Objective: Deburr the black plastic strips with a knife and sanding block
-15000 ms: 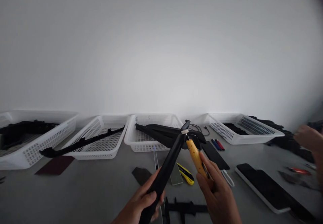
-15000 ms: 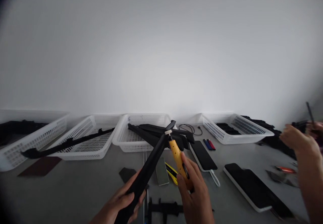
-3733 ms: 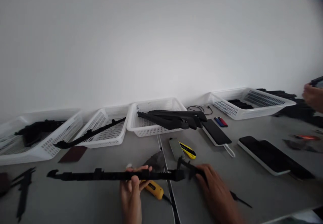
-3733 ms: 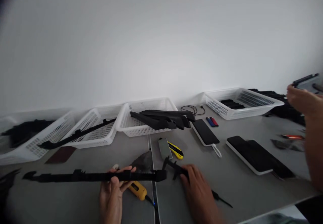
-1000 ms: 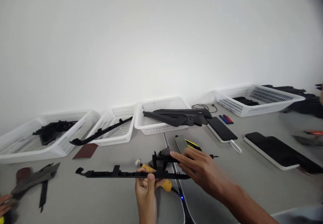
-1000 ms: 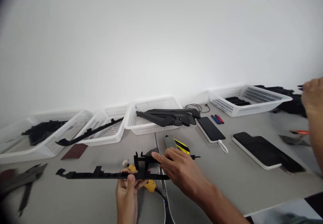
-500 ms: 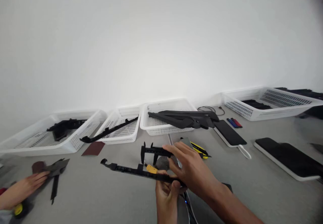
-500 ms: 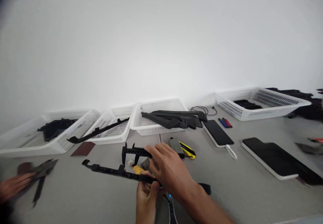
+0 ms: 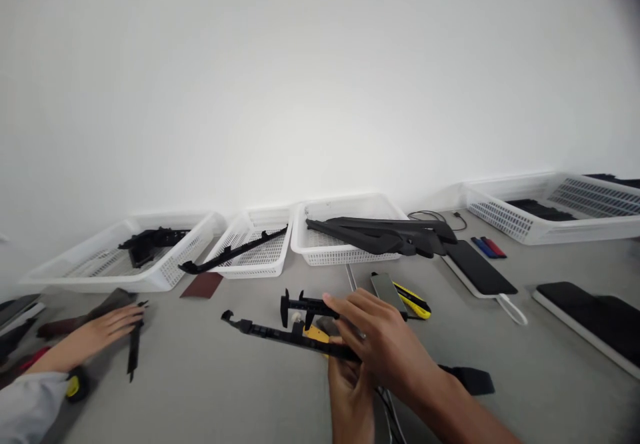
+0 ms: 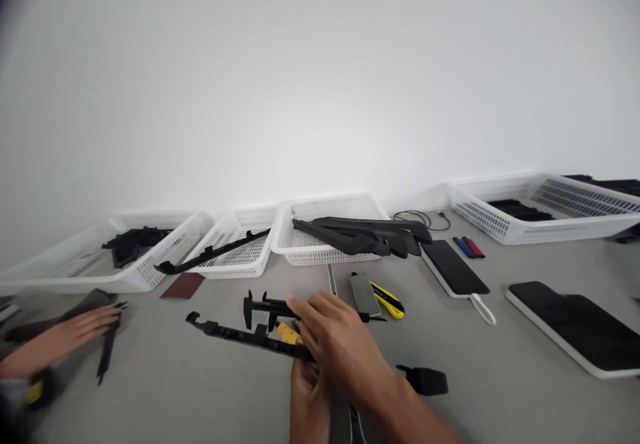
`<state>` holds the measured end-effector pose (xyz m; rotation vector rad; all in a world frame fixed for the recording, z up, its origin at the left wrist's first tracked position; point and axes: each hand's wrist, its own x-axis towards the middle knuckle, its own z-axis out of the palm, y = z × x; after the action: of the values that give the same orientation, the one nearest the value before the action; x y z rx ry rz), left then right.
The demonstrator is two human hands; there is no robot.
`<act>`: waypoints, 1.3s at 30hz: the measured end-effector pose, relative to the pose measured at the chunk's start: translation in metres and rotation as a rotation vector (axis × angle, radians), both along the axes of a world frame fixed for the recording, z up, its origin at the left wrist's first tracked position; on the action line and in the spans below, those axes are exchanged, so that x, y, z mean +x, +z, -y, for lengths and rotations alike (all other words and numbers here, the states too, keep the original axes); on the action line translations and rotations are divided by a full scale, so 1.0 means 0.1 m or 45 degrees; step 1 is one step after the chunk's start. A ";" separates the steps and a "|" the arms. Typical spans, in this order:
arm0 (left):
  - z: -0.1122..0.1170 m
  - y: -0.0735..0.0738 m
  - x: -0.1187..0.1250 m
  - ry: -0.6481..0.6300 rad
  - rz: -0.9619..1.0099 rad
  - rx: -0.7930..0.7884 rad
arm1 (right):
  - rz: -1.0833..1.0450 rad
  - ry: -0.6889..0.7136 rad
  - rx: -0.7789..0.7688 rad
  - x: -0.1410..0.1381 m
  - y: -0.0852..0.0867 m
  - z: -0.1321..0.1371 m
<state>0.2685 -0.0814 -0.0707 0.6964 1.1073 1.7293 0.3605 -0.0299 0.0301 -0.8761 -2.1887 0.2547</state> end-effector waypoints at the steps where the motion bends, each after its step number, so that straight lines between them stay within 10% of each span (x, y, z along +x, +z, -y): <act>1: -0.01 0.00 -0.03 -0.022 -0.020 0.016 | 0.013 0.002 -0.007 0.00 0.00 0.00; 39: 0.04 0.00 0.05 -0.045 -0.039 -0.057 | 0.142 -0.038 0.029 -0.04 -0.01 -0.04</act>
<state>0.2738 -0.0856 -0.0708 0.7130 1.1451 1.6635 0.3562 -0.0255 0.0296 -0.9296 -2.2744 0.1702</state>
